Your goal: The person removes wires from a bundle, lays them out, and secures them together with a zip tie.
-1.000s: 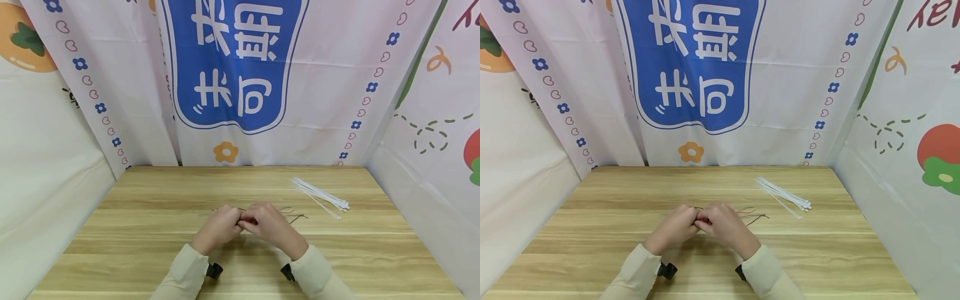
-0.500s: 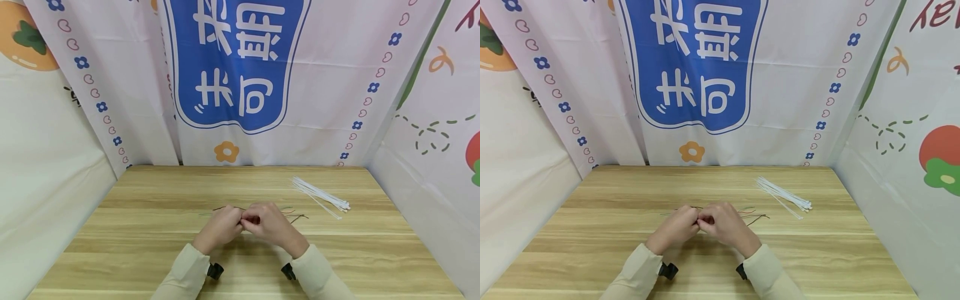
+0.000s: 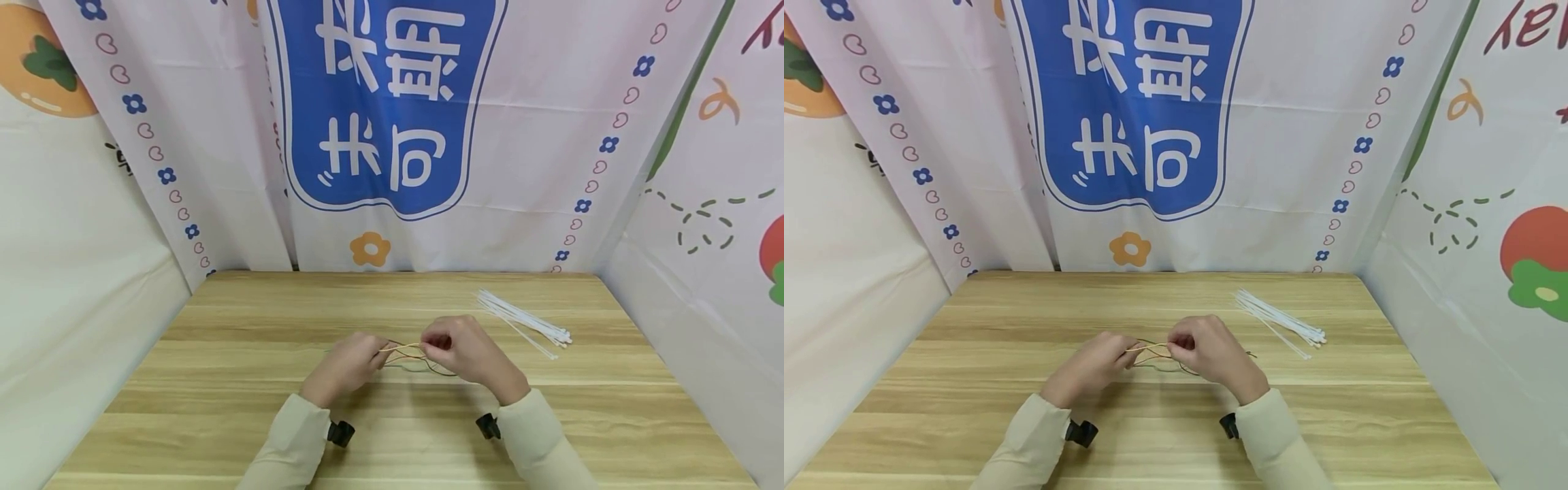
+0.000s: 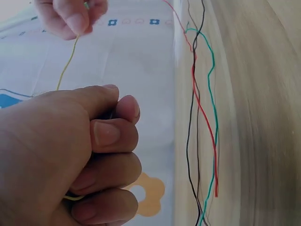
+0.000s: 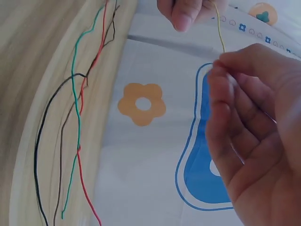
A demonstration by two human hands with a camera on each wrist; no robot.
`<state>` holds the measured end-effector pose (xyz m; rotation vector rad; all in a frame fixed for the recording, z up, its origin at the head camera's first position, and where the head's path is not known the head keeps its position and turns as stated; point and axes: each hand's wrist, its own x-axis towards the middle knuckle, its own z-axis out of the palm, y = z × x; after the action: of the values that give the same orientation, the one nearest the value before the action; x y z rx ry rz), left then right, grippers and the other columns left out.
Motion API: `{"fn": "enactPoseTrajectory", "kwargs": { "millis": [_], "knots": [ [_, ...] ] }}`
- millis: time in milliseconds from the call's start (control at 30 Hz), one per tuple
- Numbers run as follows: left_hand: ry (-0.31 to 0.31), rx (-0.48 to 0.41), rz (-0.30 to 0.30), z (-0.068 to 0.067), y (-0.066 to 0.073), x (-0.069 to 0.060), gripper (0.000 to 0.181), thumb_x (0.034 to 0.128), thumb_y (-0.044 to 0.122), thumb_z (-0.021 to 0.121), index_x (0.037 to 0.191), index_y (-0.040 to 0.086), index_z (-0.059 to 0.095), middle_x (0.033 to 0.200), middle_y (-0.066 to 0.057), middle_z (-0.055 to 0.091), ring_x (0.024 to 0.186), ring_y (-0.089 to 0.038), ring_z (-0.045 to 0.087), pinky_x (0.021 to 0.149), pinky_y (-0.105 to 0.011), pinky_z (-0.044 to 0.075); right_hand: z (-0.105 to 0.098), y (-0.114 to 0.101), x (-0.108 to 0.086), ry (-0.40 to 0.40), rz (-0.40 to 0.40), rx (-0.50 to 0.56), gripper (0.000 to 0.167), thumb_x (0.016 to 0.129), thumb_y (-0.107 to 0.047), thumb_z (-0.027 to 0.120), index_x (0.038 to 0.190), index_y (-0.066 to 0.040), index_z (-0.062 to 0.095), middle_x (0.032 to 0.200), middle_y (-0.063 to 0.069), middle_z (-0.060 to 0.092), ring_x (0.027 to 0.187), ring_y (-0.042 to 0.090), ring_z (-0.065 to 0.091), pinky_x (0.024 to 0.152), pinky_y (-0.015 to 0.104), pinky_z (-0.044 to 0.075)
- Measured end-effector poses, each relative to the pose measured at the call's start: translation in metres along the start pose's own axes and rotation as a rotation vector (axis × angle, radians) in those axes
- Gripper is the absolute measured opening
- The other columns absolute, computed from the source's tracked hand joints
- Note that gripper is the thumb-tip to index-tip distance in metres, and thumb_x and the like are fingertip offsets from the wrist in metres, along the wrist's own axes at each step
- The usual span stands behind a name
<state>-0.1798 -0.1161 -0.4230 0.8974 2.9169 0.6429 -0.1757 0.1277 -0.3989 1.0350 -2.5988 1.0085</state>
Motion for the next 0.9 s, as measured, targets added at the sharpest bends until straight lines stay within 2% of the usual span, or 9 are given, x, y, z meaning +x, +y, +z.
{"fn": "enactPoseTrajectory", "kwargs": {
  "millis": [100,267,400,567,667,767,833,900],
  "knots": [
    [-0.024,-0.006,-0.010,-0.001,0.000,0.000,0.036,0.1130,0.027,0.051,0.080,0.017,0.061,0.064,0.010,0.041,0.058,-0.005,0.038,0.060,-0.025,0.038,-0.002,0.000,0.000,-0.046,0.003,-0.013,0.004,0.097,-0.013,0.077,0.097,-0.012,0.080,0.086,-0.004,0.075,0.072,-0.002,0.063,0.068,0.020,0.056],
    [-0.052,-0.039,-0.010,0.002,0.001,-0.001,0.036,0.1139,0.029,0.049,0.092,0.012,0.071,0.065,0.010,0.040,0.057,-0.005,0.037,0.063,-0.026,0.042,0.004,-0.002,0.003,-0.111,-0.010,-0.015,0.017,0.097,-0.017,0.078,0.111,-0.007,0.080,0.096,0.000,0.079,0.082,0.003,0.071,0.075,0.018,0.058],
    [-0.068,-0.053,-0.002,0.002,0.004,-0.002,0.036,0.1138,0.028,0.049,0.090,0.011,0.070,0.065,0.010,0.043,0.058,-0.004,0.038,0.068,-0.028,0.044,0.011,-0.003,0.004,-0.128,-0.061,-0.039,0.020,0.096,-0.017,0.079,0.114,-0.009,0.080,0.102,0.002,0.080,0.087,0.007,0.073,0.075,0.018,0.058],
    [-0.065,-0.065,0.002,0.001,0.006,-0.002,0.034,0.1120,0.022,0.054,0.081,0.012,0.064,0.064,0.010,0.040,0.058,-0.005,0.036,0.062,-0.026,0.039,0.018,-0.003,0.003,-0.109,-0.114,-0.080,0.016,0.096,-0.016,0.079,0.111,-0.017,0.082,0.101,-0.004,0.079,0.082,0.002,0.067,0.072,0.018,0.054],
    [-0.060,-0.062,0.003,0.001,0.005,-0.002,0.029,0.1120,0.020,0.053,0.090,0.011,0.070,0.064,0.010,0.039,0.057,-0.005,0.034,0.060,-0.025,0.037,0.019,-0.002,0.003,-0.094,-0.133,-0.088,0.012,0.096,-0.017,0.078,0.107,-0.016,0.083,0.097,-0.006,0.079,0.078,0.000,0.065,0.069,0.018,0.052],
    [-0.058,-0.058,0.004,0.001,0.001,-0.002,0.033,0.1130,0.020,0.050,0.087,0.011,0.069,0.063,0.010,0.038,0.055,-0.005,0.033,0.059,-0.024,0.036,0.018,-0.001,0.003,-0.063,-0.151,-0.096,0.007,0.097,-0.014,0.077,0.101,-0.013,0.082,0.095,-0.004,0.079,0.077,0.001,0.066,0.069,0.017,0.053],
    [-0.060,-0.064,-0.004,0.000,-0.001,-0.002,0.039,0.1137,0.022,0.048,0.079,0.014,0.064,0.062,0.010,0.040,0.055,-0.005,0.034,0.059,-0.024,0.037,0.014,0.000,0.002,-0.050,-0.134,-0.095,0.006,0.098,-0.011,0.076,0.099,-0.012,0.082,0.094,-0.002,0.079,0.076,0.003,0.067,0.069,0.018,0.054],
    [-0.065,-0.075,-0.008,0.000,-0.002,-0.002,0.044,0.1136,0.021,0.047,0.071,0.015,0.053,0.062,0.009,0.039,0.055,-0.006,0.035,0.058,-0.024,0.037,0.009,0.003,0.000,-0.037,-0.097,-0.100,0.007,0.098,-0.009,0.075,0.096,-0.012,0.081,0.092,-0.001,0.078,0.073,0.003,0.063,0.067,0.019,0.053]
  ]
}}
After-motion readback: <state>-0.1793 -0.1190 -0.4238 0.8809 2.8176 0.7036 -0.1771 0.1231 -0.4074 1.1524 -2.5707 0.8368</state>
